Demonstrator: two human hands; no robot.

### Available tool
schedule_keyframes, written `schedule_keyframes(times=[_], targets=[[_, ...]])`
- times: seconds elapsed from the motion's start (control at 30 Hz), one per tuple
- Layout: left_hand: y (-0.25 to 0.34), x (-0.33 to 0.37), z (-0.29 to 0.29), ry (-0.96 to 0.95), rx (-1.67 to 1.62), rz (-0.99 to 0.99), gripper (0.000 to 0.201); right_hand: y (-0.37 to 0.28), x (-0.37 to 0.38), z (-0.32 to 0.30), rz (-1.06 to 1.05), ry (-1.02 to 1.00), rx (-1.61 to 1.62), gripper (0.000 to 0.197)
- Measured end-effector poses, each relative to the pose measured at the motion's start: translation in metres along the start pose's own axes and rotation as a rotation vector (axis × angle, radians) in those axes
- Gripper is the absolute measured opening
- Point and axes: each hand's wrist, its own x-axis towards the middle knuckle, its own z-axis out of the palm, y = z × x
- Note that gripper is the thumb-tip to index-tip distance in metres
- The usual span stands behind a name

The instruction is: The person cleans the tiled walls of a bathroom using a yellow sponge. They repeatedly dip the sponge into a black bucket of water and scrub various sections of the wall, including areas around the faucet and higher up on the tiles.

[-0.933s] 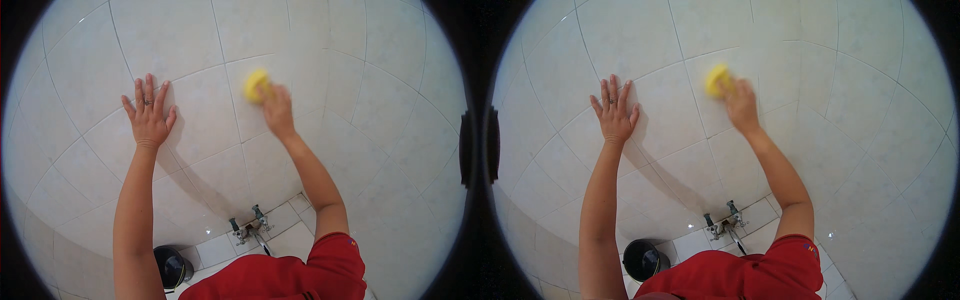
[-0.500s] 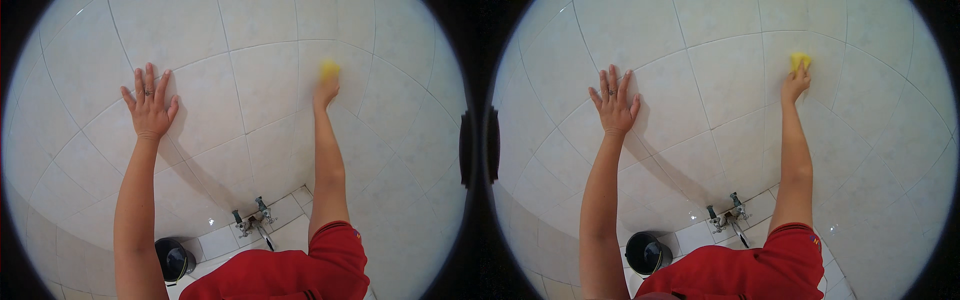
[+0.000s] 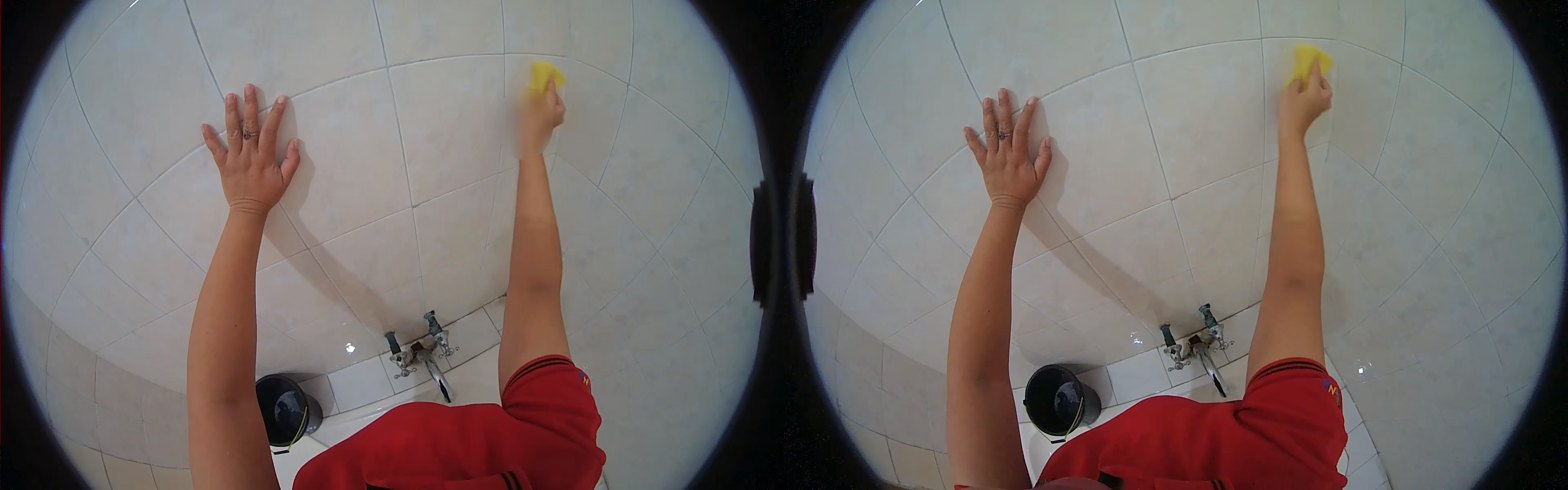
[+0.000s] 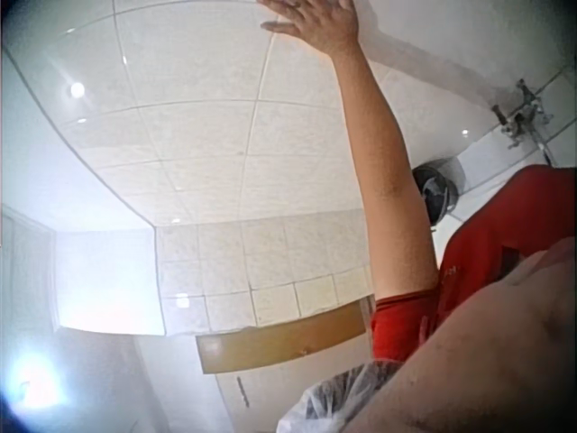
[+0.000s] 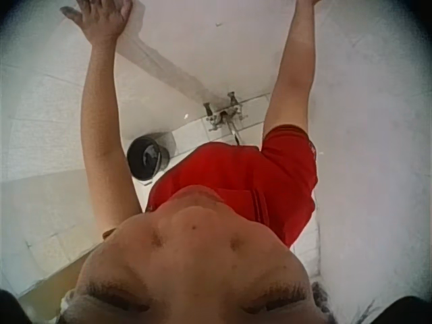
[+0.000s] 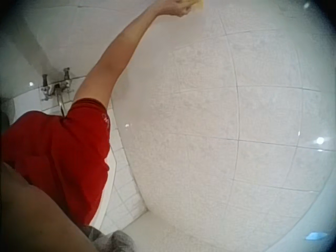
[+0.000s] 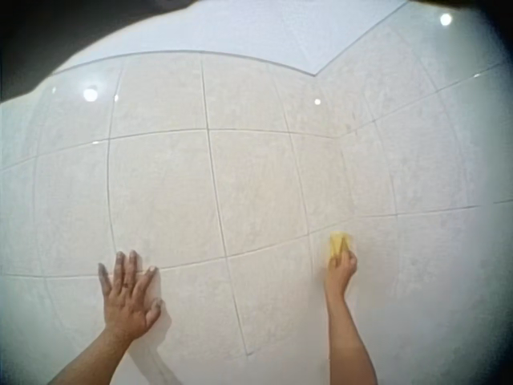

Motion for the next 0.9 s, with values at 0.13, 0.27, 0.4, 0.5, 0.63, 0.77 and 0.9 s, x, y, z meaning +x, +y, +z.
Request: schedule_keyframes(times=[0.13, 0.27, 0.4, 0.5, 0.63, 0.77, 0.9], targets=[[-0.008, -0.005, -0.002, -0.020, 0.051, 0.019, 0.055, -0.095, -0.076, -0.015, -0.134, -0.271, 0.323, 0.047], [-0.009, -0.006, 0.002, -0.014, 0.047, 0.020, 0.055, -0.135, -0.167, -0.064, -0.809, -0.420, 0.439, 0.040], [-0.006, -0.005, 0.005, 0.026, 0.020, 0.025, 0.054, -0.071, -0.160, -0.061, -0.653, -0.447, 0.278, 0.049], [-0.006, -0.003, 0.004, 0.016, 0.036, 0.027, 0.054, -0.019, -0.120, -0.047, -0.171, -0.192, 0.111, 0.046], [-0.007, -0.003, 0.004, 0.016, 0.035, 0.020, 0.054, 0.004, -0.126, -0.050, 0.123, -0.147, 0.051, 0.050], [-0.008, -0.007, 0.006, 0.012, 0.039, 0.021, 0.054, -0.056, -0.206, -0.081, -0.160, -0.419, 0.062, 0.055], [-0.008, -0.007, 0.006, -0.008, 0.053, 0.017, 0.054, -0.050, -0.219, -0.098, -0.571, -0.598, 0.317, 0.055]])
